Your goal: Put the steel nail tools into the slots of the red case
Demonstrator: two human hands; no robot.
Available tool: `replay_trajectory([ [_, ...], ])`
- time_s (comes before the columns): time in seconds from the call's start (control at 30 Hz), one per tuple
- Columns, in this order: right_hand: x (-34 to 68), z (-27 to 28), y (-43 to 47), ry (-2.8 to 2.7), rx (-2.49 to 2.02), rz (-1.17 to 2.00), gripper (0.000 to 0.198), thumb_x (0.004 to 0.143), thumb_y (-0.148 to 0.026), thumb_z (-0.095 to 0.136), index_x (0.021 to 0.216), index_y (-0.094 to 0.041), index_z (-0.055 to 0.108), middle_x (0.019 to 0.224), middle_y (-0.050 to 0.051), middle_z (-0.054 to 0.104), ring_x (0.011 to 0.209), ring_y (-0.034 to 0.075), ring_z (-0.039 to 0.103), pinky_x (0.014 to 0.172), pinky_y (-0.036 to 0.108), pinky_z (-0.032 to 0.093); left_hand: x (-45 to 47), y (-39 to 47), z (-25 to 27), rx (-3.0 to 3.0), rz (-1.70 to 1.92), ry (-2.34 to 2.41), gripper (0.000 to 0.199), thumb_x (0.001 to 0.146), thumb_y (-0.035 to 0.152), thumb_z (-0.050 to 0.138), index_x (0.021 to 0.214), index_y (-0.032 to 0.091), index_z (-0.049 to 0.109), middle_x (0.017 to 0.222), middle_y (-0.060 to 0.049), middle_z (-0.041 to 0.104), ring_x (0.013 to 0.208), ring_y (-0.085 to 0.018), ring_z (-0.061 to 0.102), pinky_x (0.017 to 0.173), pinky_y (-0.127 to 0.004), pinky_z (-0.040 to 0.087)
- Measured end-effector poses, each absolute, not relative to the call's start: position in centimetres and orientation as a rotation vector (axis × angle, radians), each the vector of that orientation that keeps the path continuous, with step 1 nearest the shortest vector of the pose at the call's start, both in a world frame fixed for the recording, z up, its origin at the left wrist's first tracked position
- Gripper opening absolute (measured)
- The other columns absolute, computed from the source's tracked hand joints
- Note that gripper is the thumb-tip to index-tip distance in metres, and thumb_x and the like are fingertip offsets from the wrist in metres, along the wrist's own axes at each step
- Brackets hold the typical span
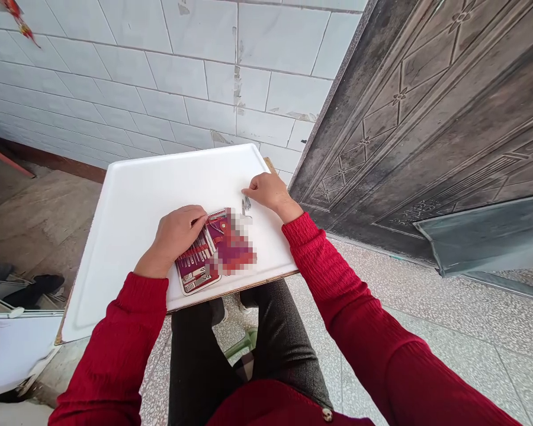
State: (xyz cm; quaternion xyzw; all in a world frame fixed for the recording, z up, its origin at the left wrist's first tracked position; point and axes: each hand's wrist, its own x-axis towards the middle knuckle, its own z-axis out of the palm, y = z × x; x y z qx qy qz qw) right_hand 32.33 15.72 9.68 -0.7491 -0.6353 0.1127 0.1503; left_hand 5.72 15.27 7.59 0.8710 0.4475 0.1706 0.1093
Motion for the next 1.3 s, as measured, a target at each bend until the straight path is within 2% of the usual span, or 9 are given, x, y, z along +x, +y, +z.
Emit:
replay_trajectory([
  [0.23, 31.9, 10.2, 15.3, -1.956, -2.233, 0.387, 0.023, 0.092, -0.037, 0.069, 0.080, -0.018, 0.074, 0.081, 0.006, 0.072, 0.072, 0.018, 0.059, 0.063, 0.030, 0.036, 5.7, 15.1, 7.9, 2.564, 0.495, 1.312, 0.032, 0.099, 0.034, 0.043, 0.091, 0.025, 0.072, 0.110, -0.002, 0.078, 0.100, -0.024, 0.070, 0.077, -0.034, 0.047],
  [0.47, 31.5, 10.4, 15.0, -1.978, -2.244, 0.354, 0.016, 0.088, -0.023, 0.063, 0.079, -0.018, 0.074, 0.079, 0.006, 0.071, 0.070, 0.018, 0.058, 0.061, 0.030, 0.034, 5.6, 15.1, 7.8, 2.559, 0.498, 1.327, 0.032, 0.100, 0.034, 0.042, 0.089, 0.025, 0.071, 0.111, -0.001, 0.077, 0.100, -0.023, 0.069, 0.076, -0.035, 0.046],
  [0.7, 31.1, 10.7, 14.7, -1.947, -2.194, 0.291, 0.018, 0.092, -0.028, 0.063, 0.092, -0.017, 0.078, 0.090, 0.008, 0.076, 0.081, 0.020, 0.064, 0.066, 0.029, 0.038, 5.6, 15.0, 7.8, 2.567, 0.511, 1.328, 0.033, 0.100, 0.034, 0.041, 0.091, 0.025, 0.072, 0.113, -0.001, 0.078, 0.101, -0.023, 0.069, 0.077, -0.034, 0.047],
  [0.9, 30.7, 9.6, 15.1, -2.009, -2.134, 0.224, 0.014, 0.092, -0.020, 0.062, 0.095, -0.018, 0.076, 0.099, 0.008, 0.078, 0.086, 0.021, 0.065, 0.067, 0.030, 0.038, 5.6, 15.0, 7.8, 2.566, 0.526, 1.314, 0.034, 0.100, 0.034, 0.041, 0.091, 0.026, 0.073, 0.113, -0.002, 0.078, 0.103, -0.024, 0.070, 0.078, -0.035, 0.048],
  [1.07, 30.7, 9.8, 14.9, -1.954, -2.131, 0.270, 0.016, 0.093, -0.033, 0.070, 0.098, -0.018, 0.076, 0.101, 0.008, 0.078, 0.088, 0.021, 0.066, 0.068, 0.030, 0.039, 5.6, 15.0, 7.7, 2.567, 0.539, 1.312, 0.033, 0.100, 0.034, 0.043, 0.092, 0.026, 0.074, 0.112, -0.002, 0.078, 0.100, -0.025, 0.070, 0.077, -0.036, 0.048],
  [1.13, 30.7, 10.2, 14.7, -1.949, -2.183, 0.311, 0.018, 0.091, -0.034, 0.073, 0.096, -0.018, 0.076, 0.100, 0.010, 0.078, 0.088, 0.022, 0.066, 0.068, 0.030, 0.040, 5.6, 14.9, 7.7, 2.570, 0.535, 1.316, 0.033, 0.100, 0.033, 0.043, 0.092, 0.026, 0.074, 0.111, -0.002, 0.078, 0.100, -0.024, 0.070, 0.077, -0.035, 0.049],
  [1.3, 30.8, 10.1, 15.0, -1.927, -2.209, 0.317, 0.011, 0.089, -0.023, 0.068, 0.083, -0.017, 0.076, 0.091, 0.011, 0.078, 0.082, 0.022, 0.067, 0.067, 0.030, 0.041, 5.7, 14.8, 7.9, 2.565, 0.547, 1.312, 0.033, 0.100, 0.033, 0.043, 0.091, 0.026, 0.075, 0.110, -0.002, 0.078, 0.100, -0.024, 0.070, 0.078, -0.035, 0.049],
])
